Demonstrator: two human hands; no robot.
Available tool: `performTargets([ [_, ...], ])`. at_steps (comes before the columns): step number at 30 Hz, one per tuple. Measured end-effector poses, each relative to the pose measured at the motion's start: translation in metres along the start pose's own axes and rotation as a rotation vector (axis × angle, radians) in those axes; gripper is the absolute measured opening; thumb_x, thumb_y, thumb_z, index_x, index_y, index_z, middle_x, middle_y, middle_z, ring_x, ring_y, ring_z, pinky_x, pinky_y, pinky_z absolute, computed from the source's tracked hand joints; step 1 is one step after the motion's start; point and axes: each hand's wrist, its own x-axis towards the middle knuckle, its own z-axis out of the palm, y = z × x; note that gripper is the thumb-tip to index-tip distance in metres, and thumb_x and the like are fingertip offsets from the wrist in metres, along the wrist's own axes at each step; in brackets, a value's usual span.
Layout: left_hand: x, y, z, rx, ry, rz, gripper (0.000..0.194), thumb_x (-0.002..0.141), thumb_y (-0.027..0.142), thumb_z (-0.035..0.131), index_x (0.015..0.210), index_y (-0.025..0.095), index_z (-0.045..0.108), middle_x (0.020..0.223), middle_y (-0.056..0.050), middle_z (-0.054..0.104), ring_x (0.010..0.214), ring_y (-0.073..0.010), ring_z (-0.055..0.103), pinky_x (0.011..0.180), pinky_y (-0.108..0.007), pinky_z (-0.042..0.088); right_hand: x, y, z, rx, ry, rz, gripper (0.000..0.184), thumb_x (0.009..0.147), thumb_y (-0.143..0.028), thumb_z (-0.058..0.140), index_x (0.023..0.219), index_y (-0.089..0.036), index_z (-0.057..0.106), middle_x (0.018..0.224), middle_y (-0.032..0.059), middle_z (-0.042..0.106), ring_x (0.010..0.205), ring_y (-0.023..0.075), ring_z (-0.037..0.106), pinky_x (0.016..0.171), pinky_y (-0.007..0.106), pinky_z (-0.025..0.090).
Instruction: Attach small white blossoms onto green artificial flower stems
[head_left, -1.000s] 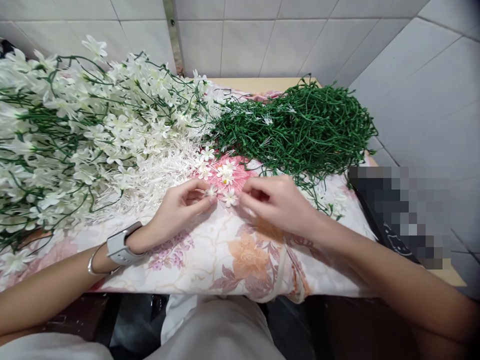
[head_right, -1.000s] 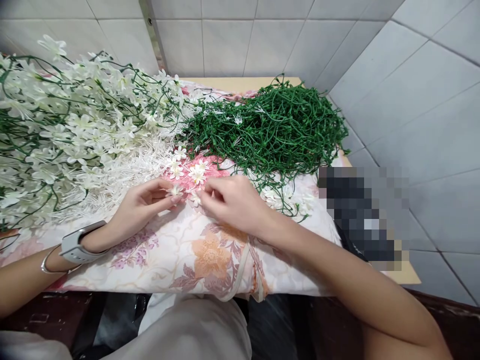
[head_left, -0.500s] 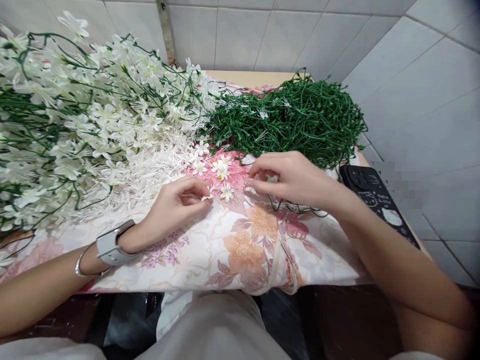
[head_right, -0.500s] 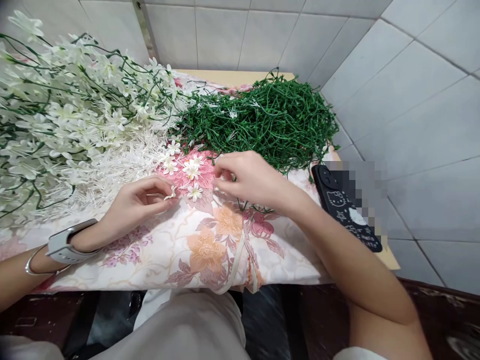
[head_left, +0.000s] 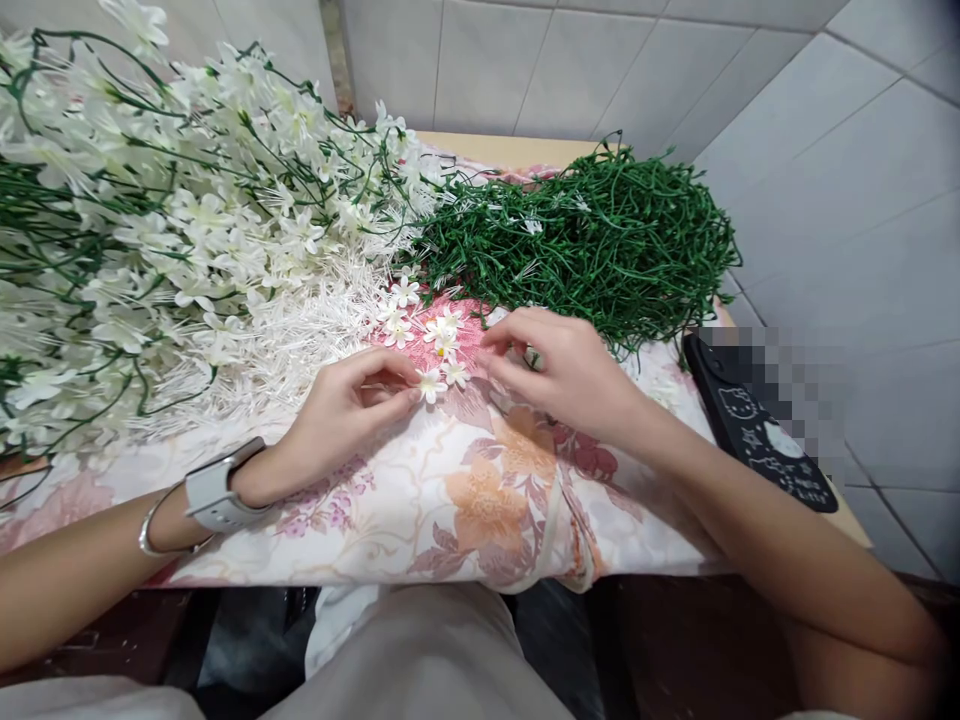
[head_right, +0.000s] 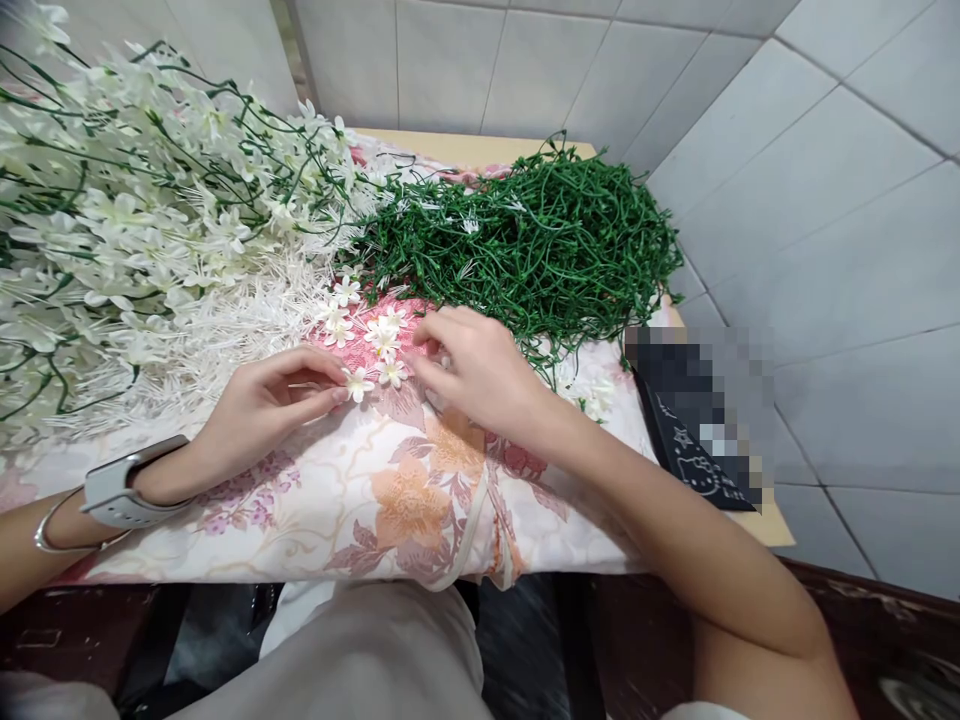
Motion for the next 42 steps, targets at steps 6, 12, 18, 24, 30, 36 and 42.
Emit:
performTargets([
  [6,-0.002,0.001,-0.001,0.094,0.0,0.062,0.01,0.082,0.019,0.061,0.091,0.015,0.058,0.092,-0.004,0.06,0.083,-0.0127,0.059,0.07,-0.021,0.051,0.004,0.013,-0.026,-0.119,0.024,0.07,0.008,0.079,-0.016,0.056,0.073,-0.018,0.06,0.071,0.0017,0.063,0.068,0.0161,0.057,0.064,0.028,0.04],
  [12,-0.015,0.011,0.002,0.513,-0.322,0.557,0.016,0.089,0.011,0.046,0.096,0.016,0.06,0.094,-0.006,0.066,0.084,-0.0137,0.063,0.072,-0.021,0.05,0.004,0.01,-0.006,-0.058,-0.039,-0.18,0.012,0.084,-0.019,0.052,0.088,-0.016,0.063,0.09,0.0079,0.063,0.087,0.0207,0.054,0.078,0.033,0.042],
  [18,-0.025,0.013,0.008,0.601,-0.4,0.452,0.022,0.095,0.023,0.037,0.103,0.018,0.057,0.092,-0.003,0.069,0.078,-0.013,0.066,0.073,-0.02,0.05,0.002,-0.007,0.035,-0.138,-0.003,-0.272,0.022,0.089,-0.023,0.048,0.1,-0.011,0.063,0.104,0.0161,0.056,0.094,0.0244,0.046,0.084,0.04,0.04],
  [24,-0.022,0.007,0.005,0.568,-0.33,0.541,0.017,0.09,0.013,0.043,0.099,0.017,0.057,0.101,-0.007,0.065,0.085,-0.0139,0.063,0.072,-0.021,0.049,0.001,-0.008,0.038,0.095,0.095,-0.222,0.013,0.088,-0.019,0.052,0.084,-0.017,0.064,0.104,0.0104,0.057,0.093,0.0202,0.048,0.083,0.036,0.039],
  [30,-0.01,0.005,0.004,0.201,-0.06,0.132,0.007,0.082,0.013,0.058,0.087,0.017,0.055,0.097,-0.004,0.06,0.082,-0.0111,0.059,0.066,-0.018,0.051,-0.003,-0.017,0.013,0.401,0.062,-0.075,0.01,0.084,-0.014,0.054,0.076,-0.015,0.06,0.074,0.0017,0.059,0.07,0.0122,0.053,0.066,0.025,0.04],
  [36,-0.005,0.001,0.005,-0.06,0.006,-0.035,0.018,0.077,0.014,0.065,0.093,0.017,0.055,0.096,-0.002,0.058,0.081,-0.0097,0.06,0.065,-0.017,0.051,-0.007,-0.026,0.016,0.3,-0.111,-0.059,0.011,0.076,-0.009,0.055,0.067,-0.014,0.056,0.061,-0.0023,0.051,0.059,0.0091,0.045,0.058,0.022,0.032],
  [42,-0.008,0.003,0.007,-0.024,-0.015,0.042,0.02,0.078,0.013,0.064,0.097,0.018,0.057,0.099,-0.001,0.058,0.082,-0.0086,0.06,0.065,-0.015,0.051,-0.008,-0.026,0.025,0.226,-0.138,-0.033,0.011,0.08,-0.013,0.052,0.07,-0.014,0.057,0.061,-0.0018,0.051,0.058,0.0094,0.043,0.059,0.022,0.031],
])
